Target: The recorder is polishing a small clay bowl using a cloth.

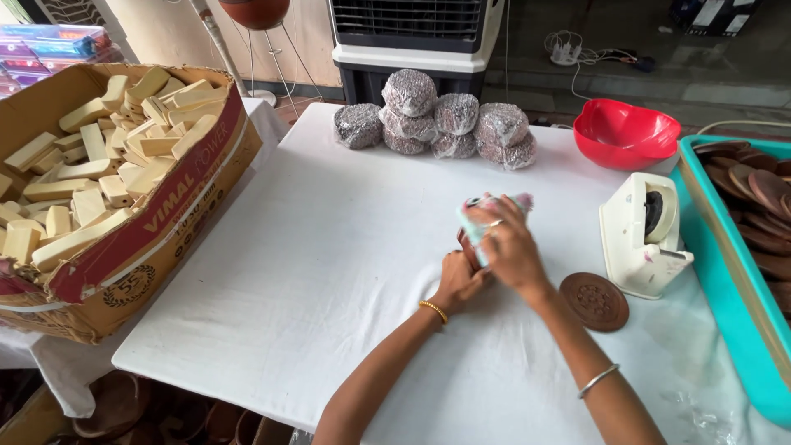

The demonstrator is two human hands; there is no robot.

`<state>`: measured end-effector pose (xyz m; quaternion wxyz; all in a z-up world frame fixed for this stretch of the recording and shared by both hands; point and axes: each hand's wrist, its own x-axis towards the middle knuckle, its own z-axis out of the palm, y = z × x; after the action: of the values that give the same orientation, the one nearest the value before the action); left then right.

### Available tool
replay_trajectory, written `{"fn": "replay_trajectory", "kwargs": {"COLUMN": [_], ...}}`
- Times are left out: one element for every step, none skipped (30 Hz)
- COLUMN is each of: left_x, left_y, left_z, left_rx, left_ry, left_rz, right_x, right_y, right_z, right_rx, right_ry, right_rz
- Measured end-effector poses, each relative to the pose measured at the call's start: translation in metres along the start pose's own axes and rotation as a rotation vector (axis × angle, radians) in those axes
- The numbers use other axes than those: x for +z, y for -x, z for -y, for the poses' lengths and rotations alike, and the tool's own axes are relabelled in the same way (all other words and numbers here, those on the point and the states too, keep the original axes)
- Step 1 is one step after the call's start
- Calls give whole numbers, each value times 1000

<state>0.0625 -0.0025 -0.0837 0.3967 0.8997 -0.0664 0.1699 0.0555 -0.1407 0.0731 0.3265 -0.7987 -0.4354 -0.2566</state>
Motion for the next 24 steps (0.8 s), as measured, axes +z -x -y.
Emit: {"fn": "replay_trajectory", "kwargs": {"left_x": [4, 8, 10, 12, 11, 11, 5, -1, -4, 0, 5, 9, 4, -1, -4, -10, -17, -23, -25, -26, -28, -35, -42, -49], "left_y": [4, 9, 12, 16, 19, 22, 19, 16, 14, 12, 11, 10, 10, 11, 13, 14, 14, 15, 15, 16, 16, 16, 18, 19], "left_z": [1, 2, 3, 3, 4, 4, -6, -16, -27, -20, -14, -7, -13, -20, -28, -36, -46, -55, -57, -59, -60, -68, -75, -82], "left_rx": [-2, 45, 93, 93, 167, 240, 244, 260, 264, 266, 225, 187, 191, 267, 341, 343, 339, 334, 337, 386, 436, 440, 376, 311], "left_ry": [1, 151, 298, 297, 514, 731, 727, 272, -178, -179, -286, -395, -396, -346, -294, -291, -247, -204, -201, -142, -85, -84, 12, 107], "left_rz": [2, -5, -11, -9, -15, -19, -14, -98, -180, -180, -18, 145, 145, 65, -14, -13, 5, 23, 20, -36, -93, -96, -107, -117], "right_x": [2, 3, 5, 9, 13, 17, 15, 14, 11, 4, -2, -9, -15, -21, -28, -27, -28, -28, -25, -22, -19, -12, -6, 1], "right_y": [0, -1, -2, 1, 2, 4, 2, 0, -1, -4, -6, -8, -7, -7, -5, 1, 7, 13, 18, 23, 27, 32, 36, 40], "right_z": [23, 47, 71, 68, 66, 64, 56, 49, 41, 29, 18, 6, -9, -24, -39, -54, -70, -85, -93, -101, -109, -118, -128, -137], "right_rx": [2, -35, -73, -71, -59, -47, -44, -16, 9, 10, 87, 163, 163, 243, 321, 323, 364, 403, 401, 444, 483, 480, 542, 604], "right_ry": [-1, 159, 318, 317, 376, 436, 436, 443, 451, 452, 378, 303, 305, 101, -104, -101, -341, -582, -578, -718, -860, -855, -893, -930], "right_rz": [1, 16, 28, 27, 36, 45, 38, 26, 20, 18, 58, 97, 94, 133, 175, 175, 183, 188, 188, 179, 168, 166, 131, 95]}}
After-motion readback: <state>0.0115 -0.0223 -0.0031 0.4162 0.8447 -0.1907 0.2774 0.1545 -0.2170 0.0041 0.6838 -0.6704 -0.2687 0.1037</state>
